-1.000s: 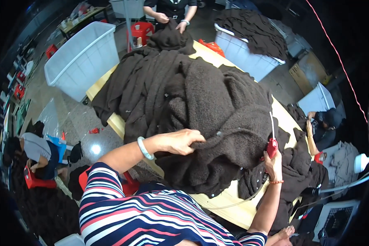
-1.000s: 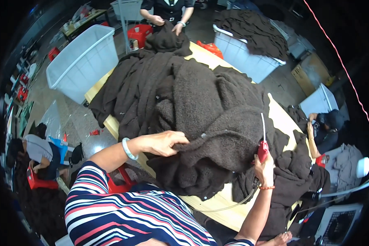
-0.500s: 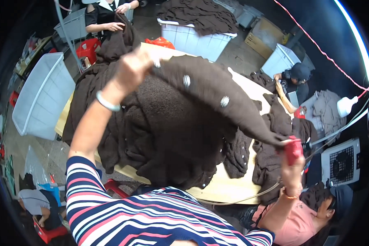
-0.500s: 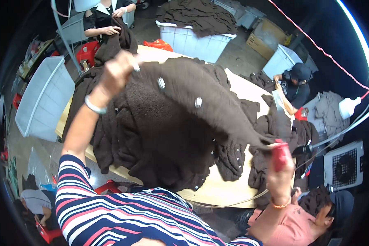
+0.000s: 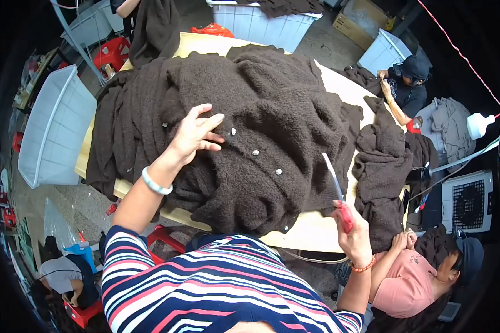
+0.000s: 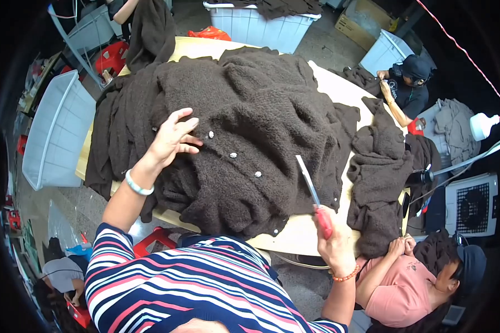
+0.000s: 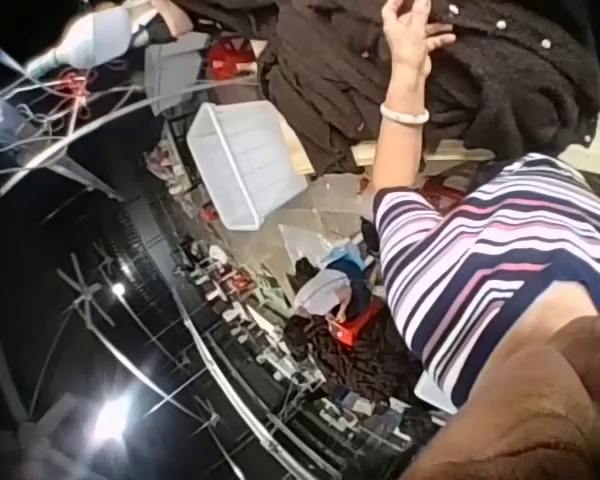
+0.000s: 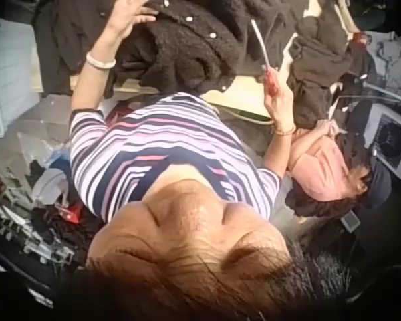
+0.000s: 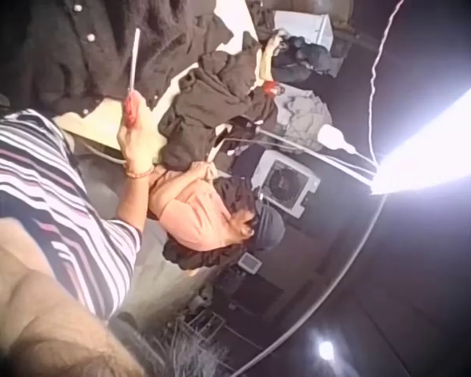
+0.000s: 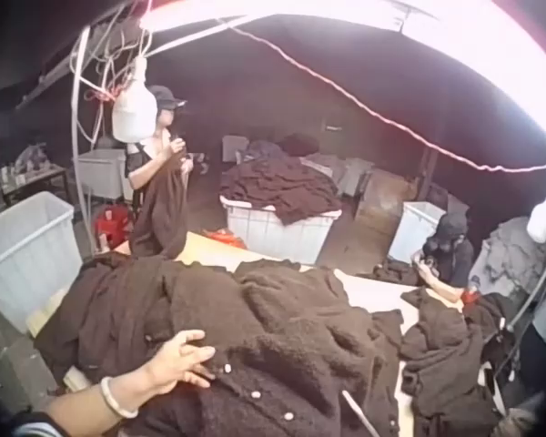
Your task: Trimming loose threads from fabric pieces using scissors.
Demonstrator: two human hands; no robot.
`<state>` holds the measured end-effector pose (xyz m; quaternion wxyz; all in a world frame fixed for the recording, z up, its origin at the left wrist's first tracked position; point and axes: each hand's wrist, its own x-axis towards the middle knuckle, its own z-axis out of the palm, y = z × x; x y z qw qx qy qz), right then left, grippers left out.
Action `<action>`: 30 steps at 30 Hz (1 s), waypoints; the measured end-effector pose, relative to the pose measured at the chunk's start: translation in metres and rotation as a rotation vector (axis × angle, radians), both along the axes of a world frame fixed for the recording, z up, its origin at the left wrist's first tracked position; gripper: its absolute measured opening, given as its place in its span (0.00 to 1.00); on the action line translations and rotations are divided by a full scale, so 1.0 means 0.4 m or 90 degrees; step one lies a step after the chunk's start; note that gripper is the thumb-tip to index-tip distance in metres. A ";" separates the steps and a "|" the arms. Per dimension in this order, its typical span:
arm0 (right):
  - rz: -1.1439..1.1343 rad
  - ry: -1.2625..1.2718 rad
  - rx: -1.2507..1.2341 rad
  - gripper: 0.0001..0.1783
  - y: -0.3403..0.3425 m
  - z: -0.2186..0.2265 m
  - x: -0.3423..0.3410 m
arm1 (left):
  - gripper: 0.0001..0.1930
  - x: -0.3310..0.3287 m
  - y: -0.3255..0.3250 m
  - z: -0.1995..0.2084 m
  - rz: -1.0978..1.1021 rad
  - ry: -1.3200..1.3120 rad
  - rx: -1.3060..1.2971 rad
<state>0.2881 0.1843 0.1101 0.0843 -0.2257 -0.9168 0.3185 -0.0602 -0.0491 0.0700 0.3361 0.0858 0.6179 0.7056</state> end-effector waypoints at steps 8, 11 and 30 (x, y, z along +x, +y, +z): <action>0.144 -0.150 0.131 0.19 -0.149 0.042 -0.186 | 0.12 -0.037 0.059 -0.148 0.011 0.026 0.140; 0.177 -0.155 0.141 0.16 -0.168 0.033 -0.238 | 0.11 -0.035 0.055 -0.164 0.040 0.036 0.168; 0.187 -0.104 0.133 0.14 -0.167 0.052 -0.292 | 0.15 0.023 0.043 -0.170 0.097 0.216 0.241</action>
